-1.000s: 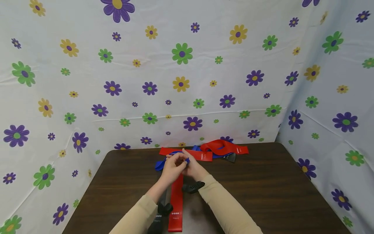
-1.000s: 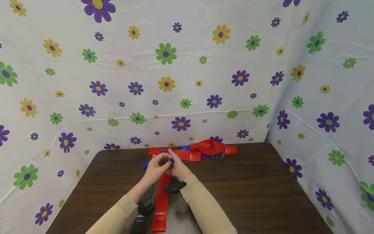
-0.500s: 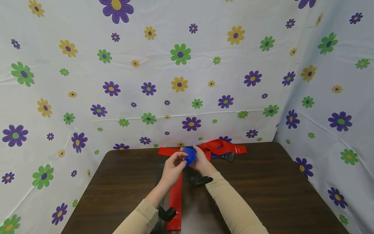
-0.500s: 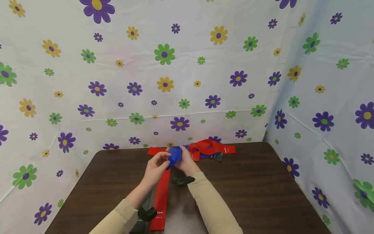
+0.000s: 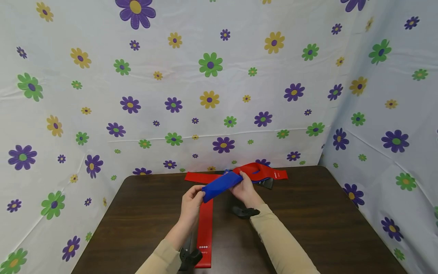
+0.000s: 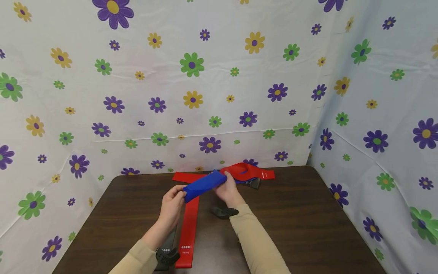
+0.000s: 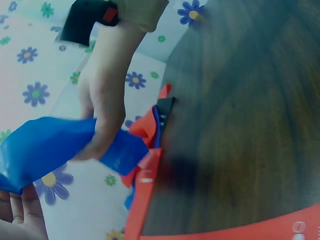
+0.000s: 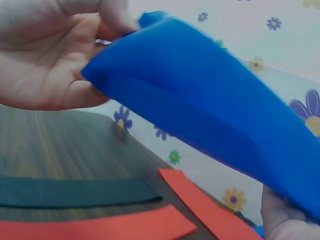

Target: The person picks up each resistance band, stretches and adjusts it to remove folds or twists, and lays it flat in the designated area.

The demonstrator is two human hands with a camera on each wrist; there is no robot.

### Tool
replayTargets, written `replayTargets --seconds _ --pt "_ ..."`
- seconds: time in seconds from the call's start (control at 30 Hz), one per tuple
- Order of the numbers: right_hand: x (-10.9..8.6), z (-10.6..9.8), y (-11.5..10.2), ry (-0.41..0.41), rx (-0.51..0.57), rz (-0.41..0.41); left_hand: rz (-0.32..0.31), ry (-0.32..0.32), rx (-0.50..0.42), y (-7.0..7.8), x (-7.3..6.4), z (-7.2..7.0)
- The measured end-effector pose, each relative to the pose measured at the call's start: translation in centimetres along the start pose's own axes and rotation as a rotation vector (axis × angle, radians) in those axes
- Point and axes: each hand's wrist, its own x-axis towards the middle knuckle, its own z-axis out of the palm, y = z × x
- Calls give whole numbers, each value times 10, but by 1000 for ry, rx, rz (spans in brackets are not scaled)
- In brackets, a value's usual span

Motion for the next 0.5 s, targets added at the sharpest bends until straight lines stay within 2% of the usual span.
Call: replayTargets --seconds 0.17,0.5 --pt "-4 -15 -9 26 -28 -55 -54 60 -40 -15 -4 -10" --pt "-14 -48 -20 81 -121 -111 -110 75 -8 -35 -17 -21"
